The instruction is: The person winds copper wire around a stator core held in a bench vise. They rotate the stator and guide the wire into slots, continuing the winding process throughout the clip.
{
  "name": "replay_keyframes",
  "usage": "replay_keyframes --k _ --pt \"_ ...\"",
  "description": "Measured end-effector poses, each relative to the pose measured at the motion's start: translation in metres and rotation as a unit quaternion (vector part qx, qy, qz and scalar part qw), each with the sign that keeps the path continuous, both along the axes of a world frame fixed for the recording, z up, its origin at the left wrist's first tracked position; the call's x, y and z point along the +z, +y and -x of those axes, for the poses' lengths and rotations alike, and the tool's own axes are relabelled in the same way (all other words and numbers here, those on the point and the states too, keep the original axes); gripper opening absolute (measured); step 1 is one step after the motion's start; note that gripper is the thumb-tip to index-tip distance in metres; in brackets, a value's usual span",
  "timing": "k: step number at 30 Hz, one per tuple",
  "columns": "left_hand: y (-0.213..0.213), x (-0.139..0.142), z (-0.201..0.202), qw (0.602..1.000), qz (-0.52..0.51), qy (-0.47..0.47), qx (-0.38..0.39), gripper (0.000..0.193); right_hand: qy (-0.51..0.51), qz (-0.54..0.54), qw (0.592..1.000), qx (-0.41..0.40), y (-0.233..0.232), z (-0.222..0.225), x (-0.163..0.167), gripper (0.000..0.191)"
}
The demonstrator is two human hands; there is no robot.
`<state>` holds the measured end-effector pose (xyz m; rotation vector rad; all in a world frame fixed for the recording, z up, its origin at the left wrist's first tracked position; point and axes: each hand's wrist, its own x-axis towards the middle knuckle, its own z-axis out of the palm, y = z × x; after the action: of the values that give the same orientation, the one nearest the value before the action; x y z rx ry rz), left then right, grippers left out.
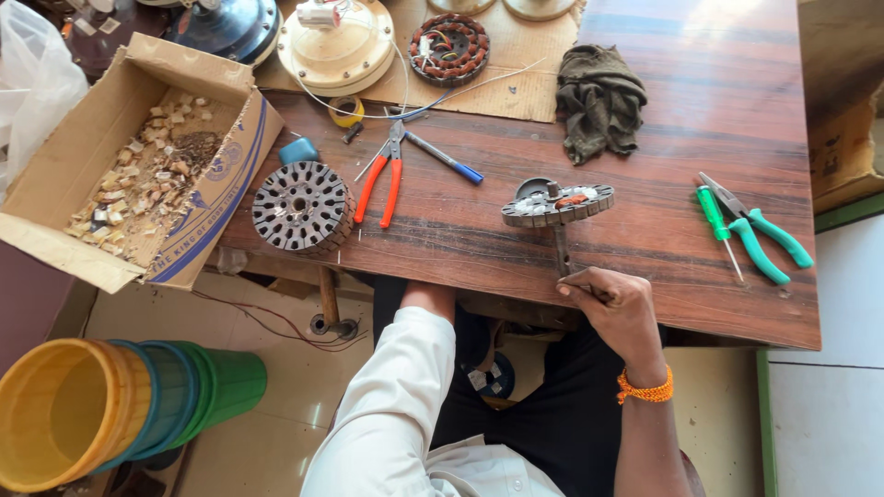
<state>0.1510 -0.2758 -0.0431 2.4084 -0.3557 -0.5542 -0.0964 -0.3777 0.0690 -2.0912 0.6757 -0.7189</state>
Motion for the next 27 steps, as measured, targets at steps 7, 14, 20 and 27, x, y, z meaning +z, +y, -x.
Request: replay_keyframes --k 7,14,20,27 --pt "0.033 -0.03 0.019 0.999 -0.034 0.03 0.017 0.038 0.005 0.008 1.0 0.003 -0.001 0.001 -0.001 0.007" --pt "0.032 -0.03 0.02 0.999 -0.038 0.029 0.022 0.039 -0.008 0.002 1.0 0.019 -0.003 0.003 -0.006 0.006" --pt "0.002 0.002 0.006 1.0 -0.023 0.004 0.014 0.039 -0.001 0.007 1.0 0.019 -0.004 0.0 -0.001 0.006" --pt "-0.049 0.001 -0.006 0.997 0.014 -0.069 -0.023 0.04 -0.023 0.093 0.994 0.061 -0.007 0.005 0.002 0.008"
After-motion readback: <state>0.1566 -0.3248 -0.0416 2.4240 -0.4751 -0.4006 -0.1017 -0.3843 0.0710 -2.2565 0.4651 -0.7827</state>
